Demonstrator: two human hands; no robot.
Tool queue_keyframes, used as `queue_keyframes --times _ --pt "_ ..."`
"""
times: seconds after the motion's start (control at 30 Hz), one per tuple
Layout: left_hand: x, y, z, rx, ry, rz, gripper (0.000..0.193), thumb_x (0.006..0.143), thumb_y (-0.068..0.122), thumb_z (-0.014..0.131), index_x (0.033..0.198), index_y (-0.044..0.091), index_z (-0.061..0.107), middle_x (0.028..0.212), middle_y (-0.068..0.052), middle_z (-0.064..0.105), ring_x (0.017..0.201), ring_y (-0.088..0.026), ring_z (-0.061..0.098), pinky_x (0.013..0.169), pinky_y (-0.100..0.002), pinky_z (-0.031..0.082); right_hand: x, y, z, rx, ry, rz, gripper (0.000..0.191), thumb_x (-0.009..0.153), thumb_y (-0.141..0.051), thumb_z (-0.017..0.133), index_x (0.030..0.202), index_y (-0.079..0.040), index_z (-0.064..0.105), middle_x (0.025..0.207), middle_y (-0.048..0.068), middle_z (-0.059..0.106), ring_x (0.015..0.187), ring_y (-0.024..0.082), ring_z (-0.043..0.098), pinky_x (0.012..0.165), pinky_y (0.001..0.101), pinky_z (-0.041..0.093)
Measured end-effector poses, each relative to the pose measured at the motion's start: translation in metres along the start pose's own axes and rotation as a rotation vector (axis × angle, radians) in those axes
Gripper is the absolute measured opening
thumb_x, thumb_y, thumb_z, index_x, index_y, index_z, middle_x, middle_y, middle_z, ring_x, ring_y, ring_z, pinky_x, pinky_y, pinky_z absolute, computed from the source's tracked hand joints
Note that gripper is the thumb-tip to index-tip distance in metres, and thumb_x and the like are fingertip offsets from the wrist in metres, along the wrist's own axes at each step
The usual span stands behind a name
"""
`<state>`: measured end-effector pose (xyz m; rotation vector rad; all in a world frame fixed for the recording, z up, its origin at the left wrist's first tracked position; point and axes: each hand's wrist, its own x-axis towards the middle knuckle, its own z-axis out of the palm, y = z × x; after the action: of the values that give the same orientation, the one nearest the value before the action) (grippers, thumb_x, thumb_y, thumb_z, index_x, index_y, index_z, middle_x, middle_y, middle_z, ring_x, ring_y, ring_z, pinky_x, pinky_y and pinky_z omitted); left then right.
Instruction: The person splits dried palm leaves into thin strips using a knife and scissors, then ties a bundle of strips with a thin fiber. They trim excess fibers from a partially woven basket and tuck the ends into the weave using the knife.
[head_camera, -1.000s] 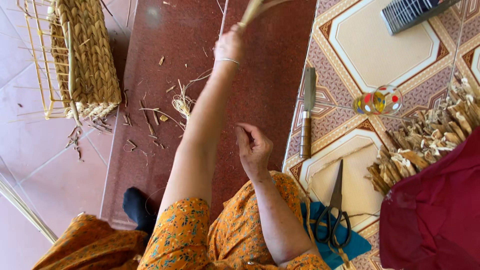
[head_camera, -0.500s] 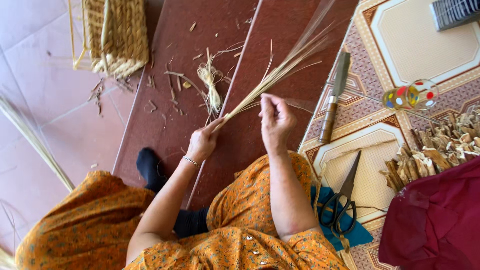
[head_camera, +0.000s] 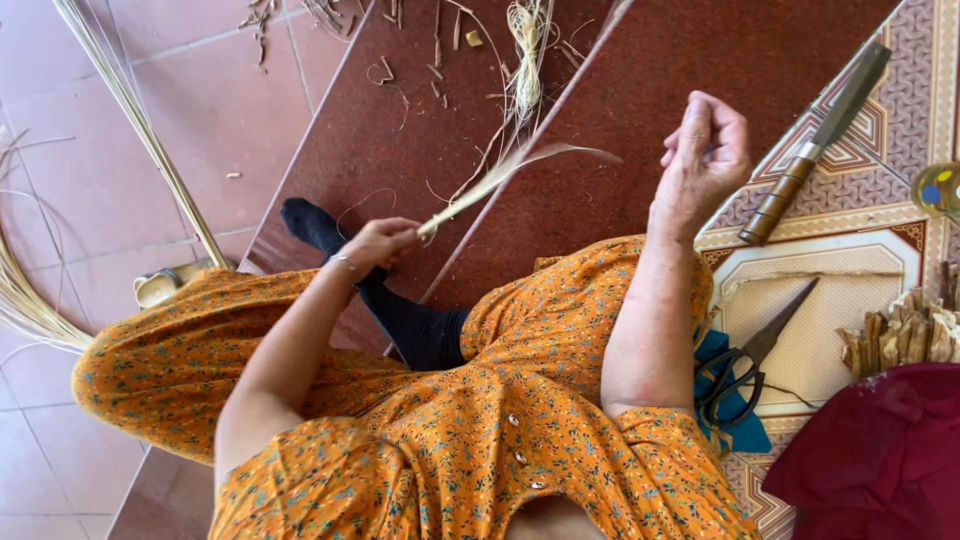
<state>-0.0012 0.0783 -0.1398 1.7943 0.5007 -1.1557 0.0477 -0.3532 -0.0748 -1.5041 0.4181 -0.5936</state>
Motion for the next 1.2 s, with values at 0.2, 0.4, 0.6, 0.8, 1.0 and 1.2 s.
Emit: queue_keyframes --times 0.2,0.4,0.6,0.8,1.0,1.2 --pt "0.065 0.031 0.008 0.703 0.514 0.315 0.023 0.098 0.029 0.059 0.113 0.027 0.075 0.098 -0.02 0.074 0.091 -0.041 0.07 0.081 -0.053 0.055 0.008 0.01 0.01 -0.016 -0.026 -0.054 0.009 0.107 -0.01 0.071 0.105 -0.001 0.071 0.081 0.004 0.069 0.059 0.006 0.055 0.048 0.0207 0.04" --pt "0.078 0.087 -0.012 0.356 0.706 0.599 0.018 0.1 0.031 0.065 0.115 0.023 0.072 0.094 -0.015 0.074 0.084 -0.035 0.073 0.074 -0.05 0.058 0.01 0.007 0.016 -0.093 -0.031 0.0 0.008 0.109 -0.008 0.07 0.106 0.0 0.071 0.081 0.004 0.068 0.061 0.005 0.055 0.05 0.0196 0.04" --pt "0.093 0.074 -0.007 0.609 0.375 0.536 0.021 0.094 0.025 0.067 0.113 0.025 0.074 0.09 -0.014 0.075 0.079 -0.035 0.073 0.073 -0.051 0.057 0.01 0.01 0.027 -0.135 -0.086 0.056 0.009 0.109 -0.009 0.069 0.109 -0.001 0.071 0.081 0.002 0.066 0.063 0.005 0.055 0.052 0.0196 0.041" --pt "0.124 0.081 -0.041 0.389 0.812 0.529 0.011 0.102 0.024 0.064 0.11 0.017 0.069 0.09 -0.017 0.074 0.081 -0.037 0.073 0.069 -0.05 0.057 0.012 0.011 0.028 -0.18 -0.118 0.052 0.009 0.111 -0.009 0.068 0.112 0.0 0.07 0.079 0.002 0.063 0.063 0.006 0.053 0.055 0.02 0.041" --pt "0.103 0.068 -0.014 0.341 0.403 0.463 0.016 0.102 0.028 0.061 0.113 0.017 0.063 0.082 -0.013 0.072 0.073 -0.029 0.073 0.066 -0.045 0.059 0.008 0.011 0.026 -0.154 -0.132 0.075 0.009 0.112 -0.008 0.068 0.113 0.0 0.069 0.081 0.003 0.064 0.064 0.007 0.054 0.055 0.0208 0.042" --pt "0.102 0.034 -0.008 0.751 0.013 0.051 0.02 0.105 0.027 0.053 0.117 0.012 0.055 0.092 -0.014 0.073 0.08 -0.03 0.076 0.065 -0.046 0.064 0.006 0.008 0.024 -0.181 -0.139 0.075 0.009 0.112 -0.008 0.067 0.113 0.001 0.069 0.08 0.004 0.064 0.063 0.007 0.054 0.055 0.0213 0.043"
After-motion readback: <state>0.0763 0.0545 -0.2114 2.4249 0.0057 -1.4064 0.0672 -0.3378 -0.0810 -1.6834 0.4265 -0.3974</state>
